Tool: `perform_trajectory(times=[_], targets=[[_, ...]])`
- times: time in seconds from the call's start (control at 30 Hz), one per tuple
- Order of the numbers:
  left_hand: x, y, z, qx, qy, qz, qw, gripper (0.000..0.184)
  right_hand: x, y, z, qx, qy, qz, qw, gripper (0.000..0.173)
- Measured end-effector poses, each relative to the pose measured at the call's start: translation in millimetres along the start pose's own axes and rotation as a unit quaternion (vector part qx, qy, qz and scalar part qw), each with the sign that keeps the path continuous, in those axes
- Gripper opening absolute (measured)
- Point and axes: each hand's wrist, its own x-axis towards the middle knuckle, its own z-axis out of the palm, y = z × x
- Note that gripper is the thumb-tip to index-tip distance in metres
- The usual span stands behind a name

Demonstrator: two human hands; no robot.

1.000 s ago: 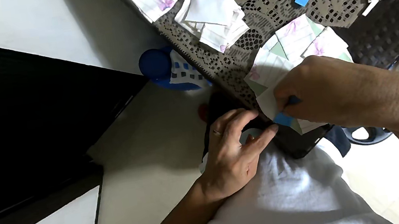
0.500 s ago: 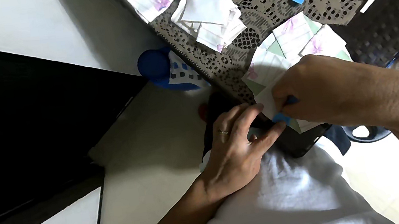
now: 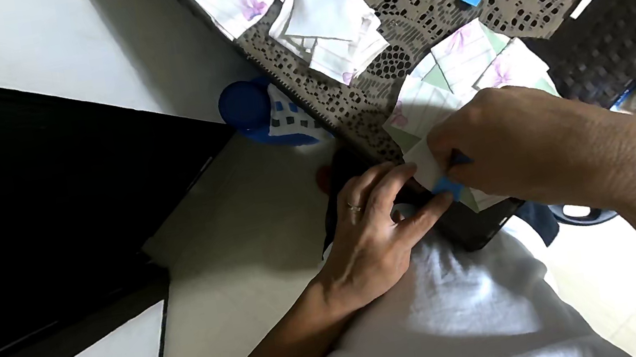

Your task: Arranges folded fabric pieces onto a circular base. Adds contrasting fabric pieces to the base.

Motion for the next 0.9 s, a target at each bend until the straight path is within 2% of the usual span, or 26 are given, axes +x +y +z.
perform_trajectory(times=[0.13,0.3,0.4,0.53,0.73,0.83,0.9], targets=[[0.2,1.2,-0.1,-0.005,-0.001,-0.012,1.000,0.044,1.1,-1.7,-0.9,-0.050,-0.006,0.018,0.999,0.010],[1.7,1.7,-1.0,-0.012,-0.006,-0.020,1.000,0.046,-1.2,1.8,3.7,-0.072,0.041,-0.008,0.997,0.013],[3.1,2.2,-2.4,-0.017,-0.009,-0.023,1.000,0.044,-7.6,7.1,1.1,-0.088,0.098,-0.027,0.991,0.015],[4.6,2.7,-3.6,-0.010,-0.009,-0.022,1.000,0.045,-20.5,17.3,-9.0,-0.022,0.155,-0.026,0.987,0.013],[4.2,0.4,-4.8,-0.033,-0.010,-0.018,0.999,0.043,-17.4,30.7,-1.5,0.084,0.107,-0.006,0.991,0.014],[3.1,-1.6,-11.9,-0.112,0.033,-0.027,0.993,0.038,-29.3,51.3,-13.6,0.145,0.181,-0.037,0.972,0.017],[10.3,-2.5,-21.0,-0.135,0.066,-0.045,0.988,0.033,-40.9,80.5,-15.6,0.225,0.231,-0.062,0.944,0.018]])
